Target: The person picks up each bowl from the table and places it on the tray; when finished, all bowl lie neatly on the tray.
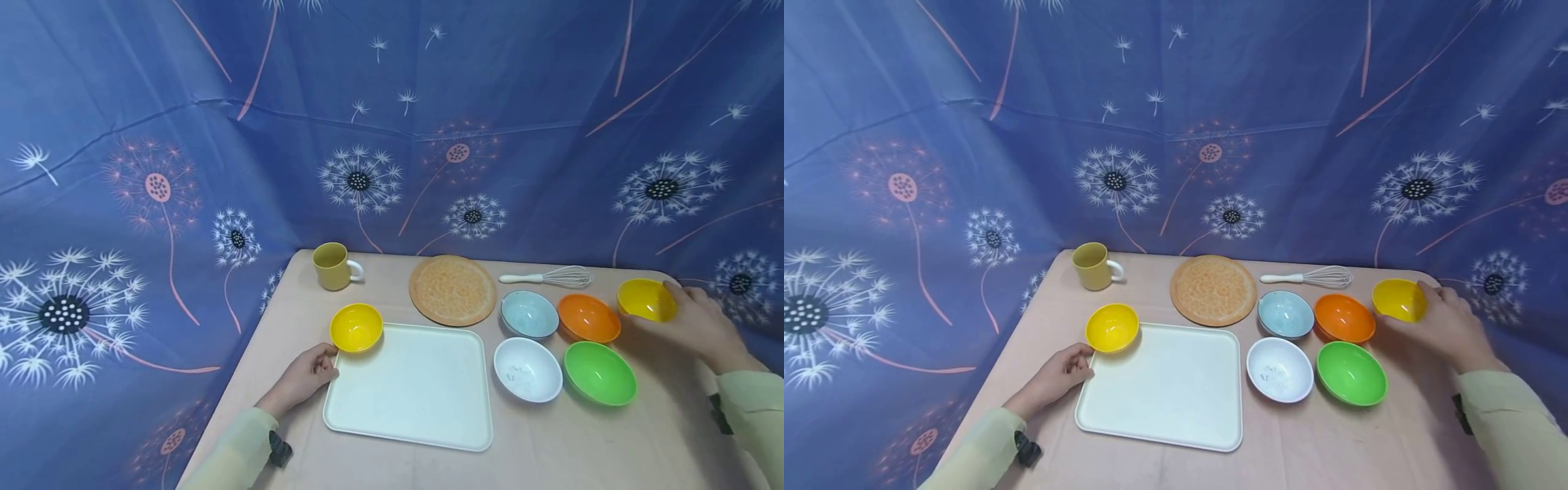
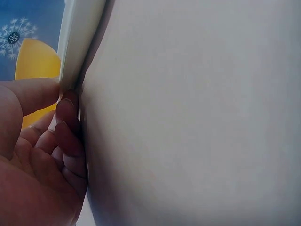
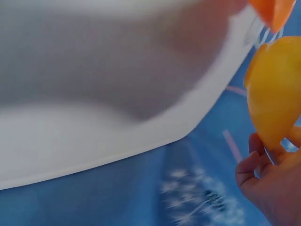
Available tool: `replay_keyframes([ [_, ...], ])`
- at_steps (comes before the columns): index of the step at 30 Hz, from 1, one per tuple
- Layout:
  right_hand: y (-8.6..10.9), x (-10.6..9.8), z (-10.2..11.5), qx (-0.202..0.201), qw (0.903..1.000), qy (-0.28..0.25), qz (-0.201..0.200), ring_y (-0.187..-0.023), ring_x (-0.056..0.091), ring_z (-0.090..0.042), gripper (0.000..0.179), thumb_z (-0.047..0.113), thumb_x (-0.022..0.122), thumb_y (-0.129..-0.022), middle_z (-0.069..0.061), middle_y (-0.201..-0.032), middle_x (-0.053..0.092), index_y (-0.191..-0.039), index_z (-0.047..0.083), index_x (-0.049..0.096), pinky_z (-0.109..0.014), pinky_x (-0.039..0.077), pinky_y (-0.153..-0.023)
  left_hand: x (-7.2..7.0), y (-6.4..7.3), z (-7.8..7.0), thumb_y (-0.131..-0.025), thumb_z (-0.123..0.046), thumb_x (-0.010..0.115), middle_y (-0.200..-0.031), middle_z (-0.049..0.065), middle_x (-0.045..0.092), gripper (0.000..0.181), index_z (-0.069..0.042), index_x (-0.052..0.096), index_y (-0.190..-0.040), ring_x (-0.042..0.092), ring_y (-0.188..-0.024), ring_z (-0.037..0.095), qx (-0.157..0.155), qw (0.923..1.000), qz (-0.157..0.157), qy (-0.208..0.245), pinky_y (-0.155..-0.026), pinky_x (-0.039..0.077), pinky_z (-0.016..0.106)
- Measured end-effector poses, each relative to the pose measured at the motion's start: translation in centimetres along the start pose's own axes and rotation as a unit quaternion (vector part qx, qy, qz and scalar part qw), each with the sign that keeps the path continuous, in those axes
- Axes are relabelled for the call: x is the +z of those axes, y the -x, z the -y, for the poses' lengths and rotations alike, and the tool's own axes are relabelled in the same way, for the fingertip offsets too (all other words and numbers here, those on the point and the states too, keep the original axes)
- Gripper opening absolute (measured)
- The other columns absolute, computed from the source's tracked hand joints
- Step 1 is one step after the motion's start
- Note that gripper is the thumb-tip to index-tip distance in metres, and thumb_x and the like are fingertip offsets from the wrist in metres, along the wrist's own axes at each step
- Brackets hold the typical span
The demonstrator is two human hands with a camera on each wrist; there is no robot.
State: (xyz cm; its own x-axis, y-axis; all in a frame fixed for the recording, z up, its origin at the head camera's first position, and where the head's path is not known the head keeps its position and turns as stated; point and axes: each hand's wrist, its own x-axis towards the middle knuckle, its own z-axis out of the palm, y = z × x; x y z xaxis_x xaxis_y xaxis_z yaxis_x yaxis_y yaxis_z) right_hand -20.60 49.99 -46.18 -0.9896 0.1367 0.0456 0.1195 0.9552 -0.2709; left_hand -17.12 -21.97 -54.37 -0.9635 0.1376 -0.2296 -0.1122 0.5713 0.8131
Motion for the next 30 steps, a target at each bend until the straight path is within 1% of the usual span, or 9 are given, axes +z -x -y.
replay_keyframes([
  [3,-0.1,-0.4,2.0,-0.019,0.9998,-0.009,-0.002,-0.115,0.03,-0.067,0.122,0.069,0.071,-0.086,-0.05,-0.138,0.023,-0.16,-0.01,0.014,-0.086,0.032,-0.083,0.0,0.0,0.0,-0.096,-0.014,0.075,-0.085,0.001,0.058,0.039,-0.014,0.065,-0.133,0.053,-0.077,0.018,-0.002,1.0,0.0,0.002,-0.065,0.042,0.027],
  [5,-0.3,-0.5,3.7,-0.027,0.9995,-0.013,-0.003,-0.119,0.028,-0.066,0.122,0.071,0.07,-0.085,-0.048,-0.141,0.024,-0.159,-0.01,0.016,-0.086,0.031,-0.087,-0.1,0.0,0.0,-0.096,-0.013,0.075,-0.085,0.001,0.058,0.038,-0.013,0.065,-0.133,0.053,-0.077,0.018,0.0,1.0,0.001,0.005,-0.064,0.042,0.027],
  [8,-0.4,-0.4,6.5,-0.052,0.9984,-0.019,-0.014,-0.123,0.028,-0.065,0.12,0.069,0.072,-0.085,-0.047,-0.142,0.028,-0.158,-0.011,0.022,-0.084,0.028,-0.093,0.0,-0.1,0.0,-0.096,-0.012,0.074,-0.085,0.001,0.058,0.038,-0.012,0.065,-0.133,0.052,-0.076,0.018,0.003,1.0,0.003,0.008,-0.064,0.041,0.027],
  [11,-0.2,0.0,9.4,-0.084,0.9959,-0.022,-0.024,-0.122,0.032,-0.063,0.118,0.067,0.075,-0.083,-0.044,-0.139,0.033,-0.157,-0.011,0.026,-0.081,0.03,-0.094,0.0,-0.1,0.0,-0.096,-0.011,0.074,-0.084,0.001,0.058,0.037,-0.011,0.065,-0.132,0.052,-0.076,0.018,0.009,0.9999,0.003,0.009,-0.064,0.041,0.027],
  [14,0.2,0.5,12.4,-0.117,0.9926,-0.02,-0.027,-0.119,0.039,-0.058,0.118,0.067,0.077,-0.081,-0.04,-0.139,0.037,-0.158,-0.008,0.028,-0.079,0.035,-0.092,0.0,-0.2,0.0,-0.096,-0.011,0.074,-0.084,0.001,0.057,0.037,-0.011,0.065,-0.132,0.052,-0.076,0.018,0.012,0.9999,0.002,0.008,-0.063,0.041,0.027],
  [20,1.6,1.8,18.9,-0.172,0.9845,-0.019,-0.027,-0.123,0.045,-0.052,0.115,0.072,0.077,-0.078,-0.031,-0.145,0.041,-0.158,0.0,0.036,-0.077,0.037,-0.098,0.1,-0.2,0.2,-0.095,-0.011,0.074,-0.083,0.001,0.057,0.037,-0.01,0.065,-0.131,0.051,-0.075,0.018,0.015,0.9999,-0.001,0.008,-0.062,0.04,0.026],
  [24,2.6,2.7,22.4,-0.208,0.9777,-0.023,-0.021,-0.124,0.048,-0.049,0.117,0.078,0.075,-0.075,-0.025,-0.145,0.045,-0.158,0.002,0.039,-0.074,0.04,-0.098,0.1,-0.2,0.3,-0.095,-0.011,0.074,-0.084,0.001,0.057,0.037,-0.011,0.065,-0.131,0.052,-0.074,0.018,0.014,0.9999,0.0,0.007,-0.061,0.04,0.026],
  [27,3.2,3.5,24.7,-0.24,0.9705,-0.021,-0.012,-0.124,0.05,-0.044,0.118,0.076,0.078,-0.073,-0.022,-0.143,0.047,-0.158,0.003,0.04,-0.07,0.042,-0.098,0.1,-0.2,0.3,-0.095,-0.012,0.074,-0.084,0.001,0.058,0.038,-0.011,0.065,-0.132,0.052,-0.074,0.018,0.009,0.9999,-0.001,0.006,-0.061,0.04,0.025],
  [30,4.0,4.5,27.2,-0.268,0.9631,-0.026,0.001,-0.124,0.05,-0.041,0.116,0.069,0.083,-0.071,-0.02,-0.143,0.048,-0.157,0.004,0.041,-0.067,0.044,-0.098,0.0,-0.1,0.3,-0.095,-0.012,0.074,-0.084,0.001,0.058,0.038,-0.011,0.065,-0.132,0.052,-0.074,0.019,0.008,1.0,-0.003,0.004,-0.06,0.041,0.026],
])
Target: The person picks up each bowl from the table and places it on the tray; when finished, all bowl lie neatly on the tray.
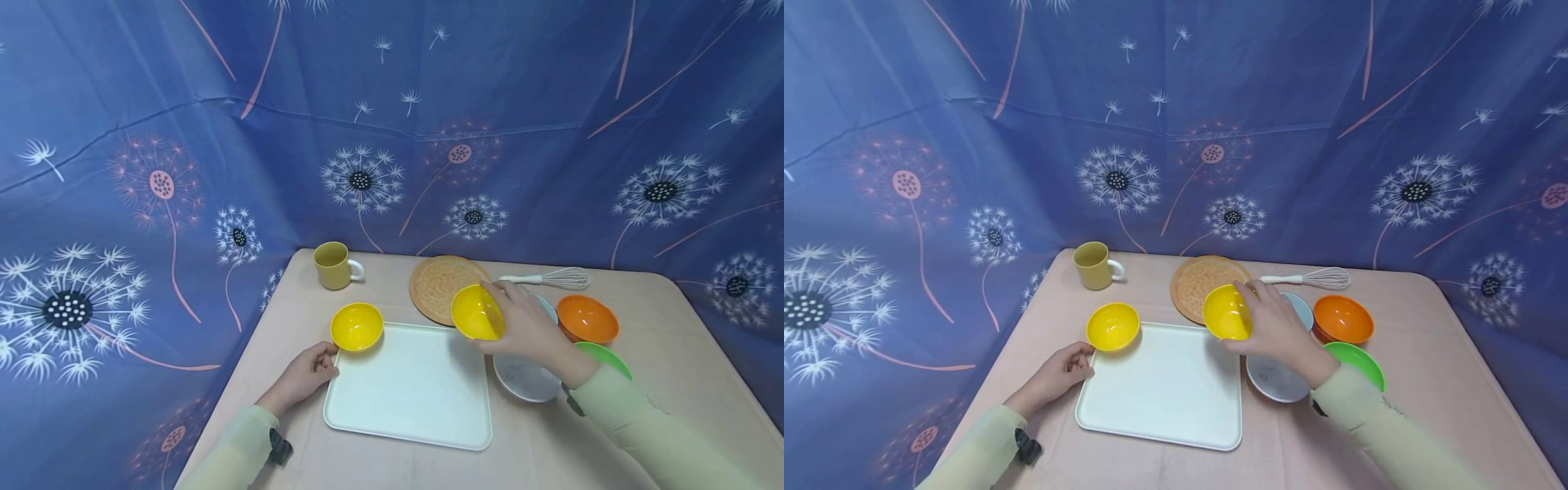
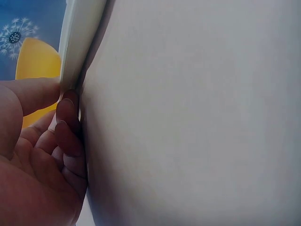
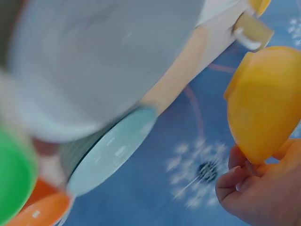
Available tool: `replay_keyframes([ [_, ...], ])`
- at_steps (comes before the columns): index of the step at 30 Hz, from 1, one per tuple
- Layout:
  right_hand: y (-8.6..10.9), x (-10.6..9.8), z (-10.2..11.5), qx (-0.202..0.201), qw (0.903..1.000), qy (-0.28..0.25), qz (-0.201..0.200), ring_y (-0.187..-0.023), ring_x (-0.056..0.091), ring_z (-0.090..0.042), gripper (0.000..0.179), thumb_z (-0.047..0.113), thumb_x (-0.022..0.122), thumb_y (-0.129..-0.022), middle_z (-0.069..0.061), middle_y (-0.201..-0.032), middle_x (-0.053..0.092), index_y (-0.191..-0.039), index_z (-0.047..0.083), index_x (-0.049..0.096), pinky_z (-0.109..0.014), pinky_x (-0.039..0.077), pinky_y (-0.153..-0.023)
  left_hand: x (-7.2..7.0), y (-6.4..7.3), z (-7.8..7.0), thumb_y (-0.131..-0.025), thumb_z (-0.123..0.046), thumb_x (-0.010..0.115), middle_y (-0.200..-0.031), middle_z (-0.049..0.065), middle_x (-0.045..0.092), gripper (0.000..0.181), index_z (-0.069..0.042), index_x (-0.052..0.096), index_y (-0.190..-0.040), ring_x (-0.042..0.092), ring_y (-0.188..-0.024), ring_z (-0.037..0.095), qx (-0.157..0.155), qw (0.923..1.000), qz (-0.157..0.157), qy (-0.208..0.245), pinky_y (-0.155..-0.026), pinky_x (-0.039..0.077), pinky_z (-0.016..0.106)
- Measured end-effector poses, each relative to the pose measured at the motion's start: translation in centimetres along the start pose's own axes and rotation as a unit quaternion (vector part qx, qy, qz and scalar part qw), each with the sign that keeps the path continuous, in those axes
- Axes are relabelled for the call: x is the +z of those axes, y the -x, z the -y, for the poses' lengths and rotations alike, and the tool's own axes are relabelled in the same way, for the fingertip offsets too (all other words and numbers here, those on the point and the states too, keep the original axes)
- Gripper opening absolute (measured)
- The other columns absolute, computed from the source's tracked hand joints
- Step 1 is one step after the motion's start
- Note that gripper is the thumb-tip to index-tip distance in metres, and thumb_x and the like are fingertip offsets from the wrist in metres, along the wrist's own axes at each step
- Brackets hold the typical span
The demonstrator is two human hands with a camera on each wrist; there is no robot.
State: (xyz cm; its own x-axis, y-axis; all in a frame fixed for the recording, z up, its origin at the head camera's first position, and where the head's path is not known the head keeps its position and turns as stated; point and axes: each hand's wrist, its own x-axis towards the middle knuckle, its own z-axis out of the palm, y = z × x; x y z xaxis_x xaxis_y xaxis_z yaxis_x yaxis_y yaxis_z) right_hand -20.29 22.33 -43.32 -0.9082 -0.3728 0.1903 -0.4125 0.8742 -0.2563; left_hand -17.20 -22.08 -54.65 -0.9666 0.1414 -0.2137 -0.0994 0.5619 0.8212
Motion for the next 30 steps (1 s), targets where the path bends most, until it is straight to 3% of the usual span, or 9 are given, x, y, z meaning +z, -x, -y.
replay_keyframes([
  [8,-0.8,2.7,6.3,-0.072,0.9971,-0.026,0.008,-0.121,0.054,-0.035,0.111,0.066,0.084,-0.067,-0.014,-0.137,0.054,-0.153,0.006,0.048,-0.057,0.047,-0.099,-0.1,-0.2,0.2,-0.095,-0.013,0.074,-0.084,0.001,0.058,0.038,-0.014,0.065,-0.132,0.053,-0.076,0.019,-0.008,1.0,-0.006,-0.002,-0.063,0.041,0.027],
  [15,-1.0,5.4,10.9,-0.078,0.9938,-0.043,0.066,-0.125,0.052,-0.029,0.11,0.07,0.08,-0.068,-0.007,-0.14,0.052,-0.155,0.012,0.047,-0.052,0.043,-0.105,-0.1,-0.1,0.0,-0.095,-0.012,0.074,-0.084,0.001,0.058,0.039,-0.012,0.065,-0.133,0.052,-0.075,0.018,-0.008,0.9999,-0.006,-0.001,-0.061,0.04,0.027],
  [20,-0.8,7.3,13.7,-0.086,0.9891,-0.059,0.104,-0.123,0.049,-0.023,0.109,0.071,0.079,-0.068,-0.004,-0.14,0.052,-0.155,0.014,0.047,-0.047,0.044,-0.1,-0.1,-0.1,-0.2,-0.095,-0.013,0.074,-0.084,0.001,0.058,0.04,-0.011,0.064,-0.133,0.052,-0.074,0.018,-0.009,0.9999,-0.003,-0.003,-0.061,0.04,0.027],
  [26,-0.6,9.5,16.3,-0.086,0.9828,-0.082,0.141,-0.117,0.046,-0.017,0.11,0.073,0.078,-0.068,0.001,-0.143,0.05,-0.156,0.017,0.045,-0.043,0.043,-0.098,-0.1,-0.1,-0.3,-0.095,-0.012,0.074,-0.083,0.001,0.058,0.039,-0.012,0.064,-0.133,0.052,-0.072,0.018,-0.009,0.9999,-0.001,-0.011,-0.059,0.039,0.025],
  [30,-0.5,11.0,17.4,-0.09,0.9806,-0.097,0.144,-0.116,0.045,-0.014,0.109,0.073,0.078,-0.069,0.005,-0.151,0.045,-0.157,0.018,0.044,-0.041,0.042,-0.097,0.0,-0.1,-0.2,-0.095,-0.012,0.073,-0.083,0.001,0.058,0.038,-0.012,0.064,-0.132,0.053,-0.071,0.018,-0.006,0.9999,0.001,-0.012,-0.057,0.039,0.025],
])
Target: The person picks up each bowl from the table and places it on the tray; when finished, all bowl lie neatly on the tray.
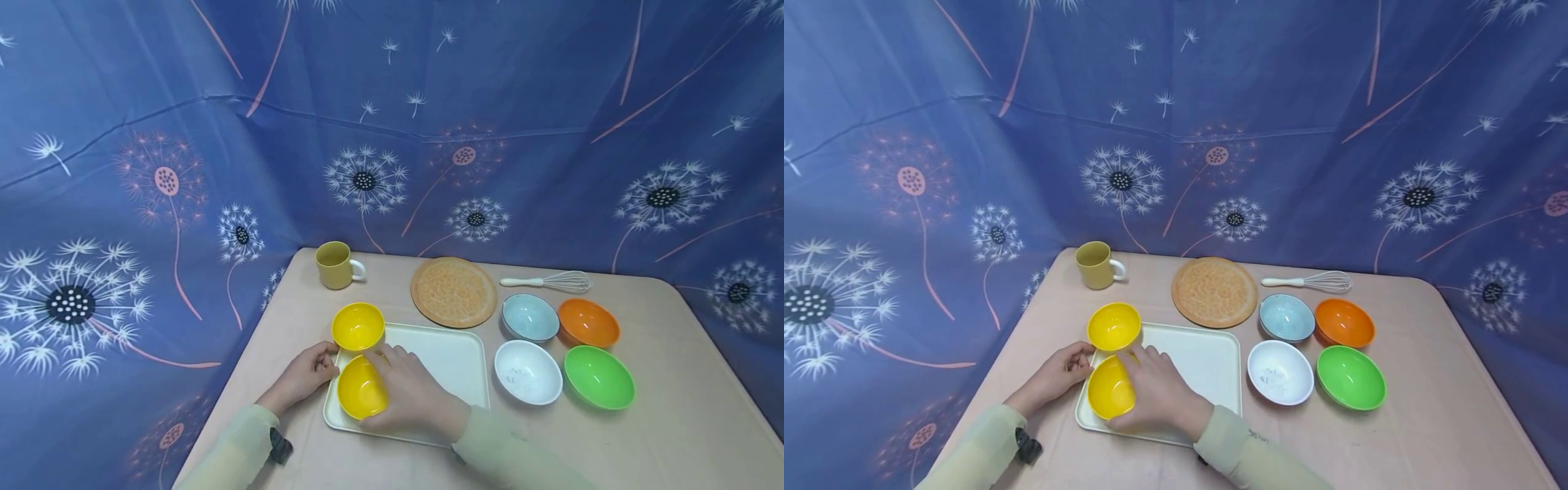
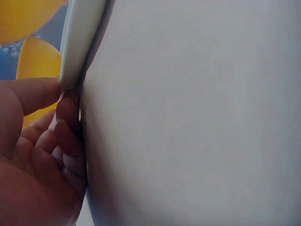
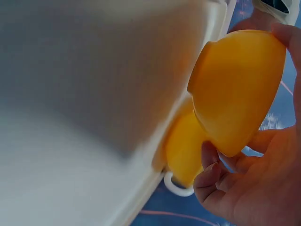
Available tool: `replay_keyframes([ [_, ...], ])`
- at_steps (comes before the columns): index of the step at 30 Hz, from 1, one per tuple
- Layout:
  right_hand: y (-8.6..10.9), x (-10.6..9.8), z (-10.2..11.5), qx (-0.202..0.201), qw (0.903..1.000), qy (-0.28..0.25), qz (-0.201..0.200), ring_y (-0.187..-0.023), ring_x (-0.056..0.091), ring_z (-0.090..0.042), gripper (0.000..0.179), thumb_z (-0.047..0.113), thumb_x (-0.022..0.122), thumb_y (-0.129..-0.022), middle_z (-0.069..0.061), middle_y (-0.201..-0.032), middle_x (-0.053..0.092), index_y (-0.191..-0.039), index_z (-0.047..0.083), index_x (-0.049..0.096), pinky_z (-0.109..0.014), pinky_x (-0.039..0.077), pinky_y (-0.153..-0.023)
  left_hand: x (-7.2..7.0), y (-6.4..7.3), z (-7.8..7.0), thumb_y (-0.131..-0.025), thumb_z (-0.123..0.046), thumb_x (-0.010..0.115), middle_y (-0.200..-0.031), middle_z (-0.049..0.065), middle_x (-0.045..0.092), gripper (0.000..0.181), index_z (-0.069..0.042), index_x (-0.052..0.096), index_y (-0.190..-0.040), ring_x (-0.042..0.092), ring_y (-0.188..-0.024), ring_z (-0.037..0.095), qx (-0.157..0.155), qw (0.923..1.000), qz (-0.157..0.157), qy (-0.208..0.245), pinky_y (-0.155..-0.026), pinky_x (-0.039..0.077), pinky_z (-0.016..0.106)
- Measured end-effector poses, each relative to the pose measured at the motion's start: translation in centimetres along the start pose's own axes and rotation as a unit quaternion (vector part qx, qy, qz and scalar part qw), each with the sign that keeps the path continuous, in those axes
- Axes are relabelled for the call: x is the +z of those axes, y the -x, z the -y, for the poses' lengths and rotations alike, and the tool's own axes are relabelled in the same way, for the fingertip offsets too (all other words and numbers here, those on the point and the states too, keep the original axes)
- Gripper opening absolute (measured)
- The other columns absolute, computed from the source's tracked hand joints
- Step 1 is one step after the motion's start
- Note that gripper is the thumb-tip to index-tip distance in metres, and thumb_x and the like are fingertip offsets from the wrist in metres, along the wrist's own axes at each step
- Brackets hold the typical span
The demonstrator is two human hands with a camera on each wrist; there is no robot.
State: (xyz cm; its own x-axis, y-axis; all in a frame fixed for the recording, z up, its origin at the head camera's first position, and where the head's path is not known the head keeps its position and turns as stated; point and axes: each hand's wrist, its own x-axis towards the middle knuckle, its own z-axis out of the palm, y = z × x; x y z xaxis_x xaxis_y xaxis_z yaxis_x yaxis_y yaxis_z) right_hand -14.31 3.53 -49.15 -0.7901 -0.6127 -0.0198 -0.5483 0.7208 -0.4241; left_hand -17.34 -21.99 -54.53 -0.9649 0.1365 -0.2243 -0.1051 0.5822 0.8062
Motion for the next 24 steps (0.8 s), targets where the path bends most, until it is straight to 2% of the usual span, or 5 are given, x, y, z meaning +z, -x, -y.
replay_keyframes([
  [4,-0.2,1.2,0.4,-0.01,0.9999,0.004,-0.005,-0.114,0.045,-0.013,0.112,0.074,0.077,-0.068,0.006,-0.152,0.043,-0.159,0.017,0.042,-0.039,0.042,-0.095,0.0,0.0,0.0,-0.097,-0.01,0.072,-0.084,0.001,0.058,0.037,-0.012,0.063,-0.132,0.054,-0.07,0.019,0.005,0.9999,0.008,0.007,-0.057,0.041,0.025],
  [10,-0.3,2.1,1.0,-0.026,0.9996,0.0,-0.01,-0.117,0.046,-0.015,0.113,0.072,0.079,-0.068,0.0,-0.15,0.046,-0.159,0.017,0.041,-0.039,0.042,-0.097,0.0,-0.1,0.1,-0.098,-0.006,0.068,-0.084,0.002,0.059,0.034,-0.012,0.063,-0.131,0.055,-0.069,0.019,0.011,0.9998,0.017,0.007,-0.056,0.041,0.025],
  [15,-0.8,2.7,1.5,-0.039,0.999,-0.019,0.0,-0.122,0.046,-0.017,0.112,0.074,0.079,-0.07,0.0,-0.148,0.047,-0.159,0.018,0.041,-0.039,0.042,-0.098,-0.1,-0.2,0.3,-0.099,-0.004,0.065,-0.085,0.002,0.06,0.034,-0.013,0.064,-0.131,0.055,-0.07,0.02,0.001,0.9998,0.018,0.0,-0.056,0.043,0.027],
  [20,-1.1,3.0,2.0,-0.053,0.9983,-0.025,0.004,-0.125,0.045,-0.018,0.112,0.073,0.08,-0.07,-0.002,-0.148,0.047,-0.16,0.018,0.04,-0.04,0.042,-0.099,-0.3,-0.3,0.6,-0.097,-0.002,0.066,-0.087,0.004,0.06,0.037,-0.012,0.063,-0.133,0.056,-0.075,0.022,0.001,0.9995,0.029,0.015,-0.062,0.044,0.028],
  [24,-1.3,3.2,2.2,-0.066,0.9978,-0.007,-0.008,-0.127,0.046,-0.02,0.115,0.076,0.079,-0.07,-0.003,-0.147,0.047,-0.161,0.018,0.039,-0.041,0.043,-0.1,-0.6,-0.3,0.8,-0.097,0.001,0.064,-0.088,0.005,0.061,0.039,-0.01,0.062,-0.134,0.055,-0.078,0.022,0.012,0.9985,0.04,0.036,-0.066,0.044,0.027],
])
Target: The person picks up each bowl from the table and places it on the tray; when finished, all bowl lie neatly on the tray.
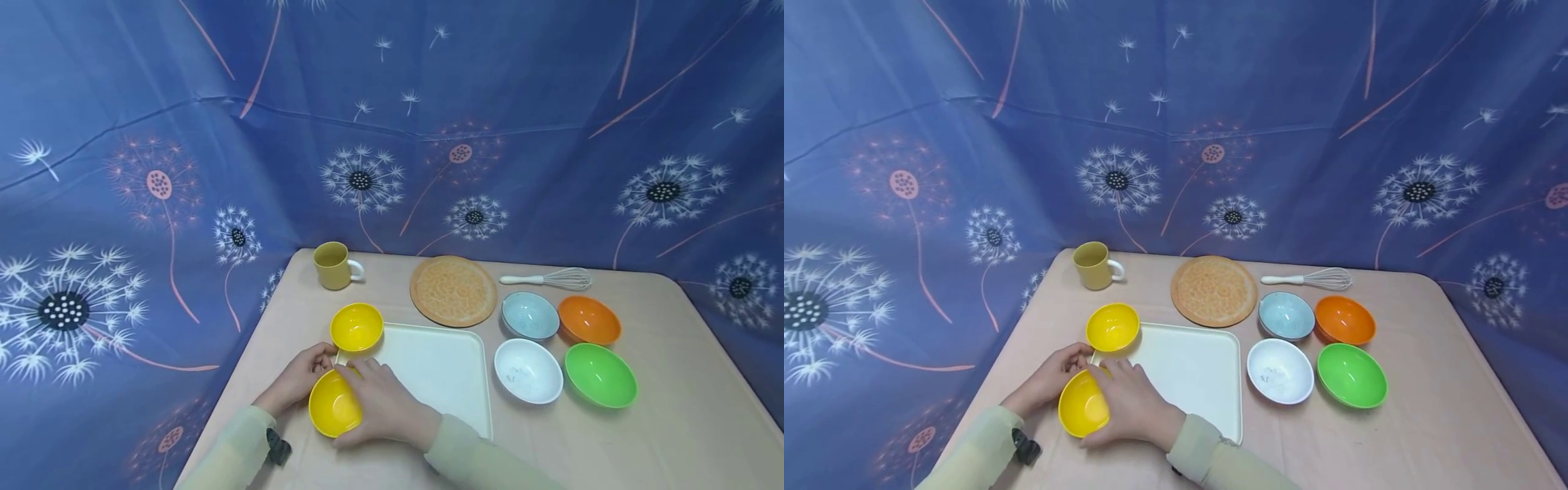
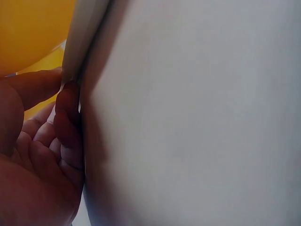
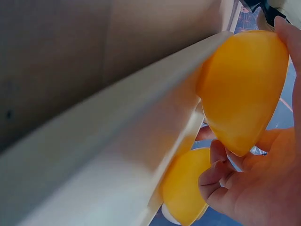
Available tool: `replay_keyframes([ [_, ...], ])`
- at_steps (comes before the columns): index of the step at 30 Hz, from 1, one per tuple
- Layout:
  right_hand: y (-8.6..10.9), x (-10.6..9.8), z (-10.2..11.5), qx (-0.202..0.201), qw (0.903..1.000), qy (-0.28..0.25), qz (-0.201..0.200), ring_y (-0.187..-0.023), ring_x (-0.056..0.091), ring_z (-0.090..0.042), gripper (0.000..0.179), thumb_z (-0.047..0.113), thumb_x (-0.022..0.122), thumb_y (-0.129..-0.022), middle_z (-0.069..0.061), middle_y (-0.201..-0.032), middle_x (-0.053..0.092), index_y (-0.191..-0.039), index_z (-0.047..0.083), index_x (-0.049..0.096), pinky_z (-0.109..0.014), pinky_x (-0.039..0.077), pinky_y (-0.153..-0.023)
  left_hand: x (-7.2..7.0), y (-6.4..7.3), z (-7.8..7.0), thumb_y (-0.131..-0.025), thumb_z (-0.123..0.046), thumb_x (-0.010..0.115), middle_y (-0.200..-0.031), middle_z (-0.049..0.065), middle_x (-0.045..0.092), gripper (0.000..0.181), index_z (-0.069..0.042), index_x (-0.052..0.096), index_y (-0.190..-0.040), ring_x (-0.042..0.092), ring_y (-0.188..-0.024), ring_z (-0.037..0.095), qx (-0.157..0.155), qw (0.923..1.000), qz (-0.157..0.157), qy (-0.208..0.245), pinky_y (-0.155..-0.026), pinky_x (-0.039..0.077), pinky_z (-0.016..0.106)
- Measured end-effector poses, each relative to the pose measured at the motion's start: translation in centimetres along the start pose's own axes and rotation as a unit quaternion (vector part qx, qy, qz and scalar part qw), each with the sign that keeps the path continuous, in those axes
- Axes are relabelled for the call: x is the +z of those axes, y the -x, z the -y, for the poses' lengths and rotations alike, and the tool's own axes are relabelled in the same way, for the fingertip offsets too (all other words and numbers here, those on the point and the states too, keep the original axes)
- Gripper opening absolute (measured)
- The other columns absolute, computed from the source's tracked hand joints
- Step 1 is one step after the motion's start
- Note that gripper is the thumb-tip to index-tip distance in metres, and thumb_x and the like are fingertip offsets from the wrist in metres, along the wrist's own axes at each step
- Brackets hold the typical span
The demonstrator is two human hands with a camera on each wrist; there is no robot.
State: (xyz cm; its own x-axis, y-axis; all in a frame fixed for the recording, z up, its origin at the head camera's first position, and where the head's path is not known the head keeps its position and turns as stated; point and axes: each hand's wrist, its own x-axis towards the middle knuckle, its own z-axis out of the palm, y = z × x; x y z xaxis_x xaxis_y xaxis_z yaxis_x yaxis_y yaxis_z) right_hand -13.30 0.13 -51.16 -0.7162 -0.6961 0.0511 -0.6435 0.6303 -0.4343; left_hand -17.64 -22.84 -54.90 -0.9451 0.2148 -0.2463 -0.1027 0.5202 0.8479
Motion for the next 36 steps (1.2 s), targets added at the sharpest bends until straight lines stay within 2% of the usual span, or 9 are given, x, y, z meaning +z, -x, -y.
replay_keyframes([
  [7,-0.2,0.3,0.0,-0.01,0.9997,0.017,-0.012,-0.132,0.045,-0.022,0.121,0.082,0.076,-0.068,-0.005,-0.149,0.048,-0.162,0.016,0.037,-0.042,0.043,-0.102,-0.3,-0.1,0.0,-0.099,0.001,0.063,-0.088,0.006,0.063,0.035,-0.005,0.062,-0.134,0.057,-0.079,0.022,0.01,0.9997,0.008,0.019,-0.071,0.048,0.028],
  [17,0.2,0.2,-0.2,0.015,0.9999,0.002,0.007,-0.135,0.044,-0.022,0.127,0.091,0.07,-0.065,-0.003,-0.156,0.042,-0.166,0.025,0.028,-0.047,0.042,-0.101,-0.3,-0.1,0.1,-0.1,-0.002,0.065,-0.086,0.006,0.062,0.033,-0.005,0.062,-0.133,0.057,-0.077,0.022,0.012,0.9995,0.012,0.027,-0.073,0.049,0.029],
  [23,1.3,-1.8,-0.7,0.052,0.9986,-0.014,0.006,-0.137,0.041,-0.021,0.131,0.096,0.066,-0.062,0.001,-0.161,0.037,-0.166,0.026,0.026,-0.051,0.039,-0.106,-0.2,-0.1,0.1,-0.099,-0.002,0.066,-0.087,0.007,0.062,0.034,-0.005,0.062,-0.133,0.057,-0.076,0.023,0.011,0.9994,0.011,0.032,-0.072,0.049,0.029],
  [28,3.5,-4.8,-2.8,0.078,0.9964,0.025,-0.024,-0.134,0.045,-0.024,0.13,0.096,0.066,-0.062,-0.003,-0.155,0.044,-0.165,0.023,0.032,-0.051,0.042,-0.105,0.0,-0.2,0.1,-0.098,0.001,0.065,-0.086,0.007,0.062,0.034,-0.006,0.063,-0.131,0.056,-0.076,0.023,0.007,0.9993,0.007,0.036,-0.071,0.048,0.028],
  [32,6.5,-7.4,-5.2,0.093,0.9916,0.039,-0.08,-0.136,0.046,-0.031,0.126,0.089,0.073,-0.064,-0.006,-0.151,0.047,-0.163,0.021,0.035,-0.056,0.041,-0.106,0.0,-0.3,0.2,-0.098,0.0,0.065,-0.086,0.006,0.063,0.034,-0.008,0.064,-0.131,0.056,-0.076,0.022,-0.003,0.9993,0.002,0.037,-0.071,0.047,0.028],
  [36,10.0,-10.2,-8.0,0.108,0.9828,0.049,-0.141,-0.135,0.047,-0.036,0.123,0.083,0.078,-0.066,-0.01,-0.15,0.05,-0.163,0.02,0.037,-0.062,0.04,-0.106,-0.1,-0.3,0.2,-0.098,0.0,0.065,-0.086,0.006,0.062,0.035,-0.008,0.064,-0.131,0.056,-0.076,0.022,-0.006,0.9993,0.002,0.037,-0.068,0.047,0.029],
])
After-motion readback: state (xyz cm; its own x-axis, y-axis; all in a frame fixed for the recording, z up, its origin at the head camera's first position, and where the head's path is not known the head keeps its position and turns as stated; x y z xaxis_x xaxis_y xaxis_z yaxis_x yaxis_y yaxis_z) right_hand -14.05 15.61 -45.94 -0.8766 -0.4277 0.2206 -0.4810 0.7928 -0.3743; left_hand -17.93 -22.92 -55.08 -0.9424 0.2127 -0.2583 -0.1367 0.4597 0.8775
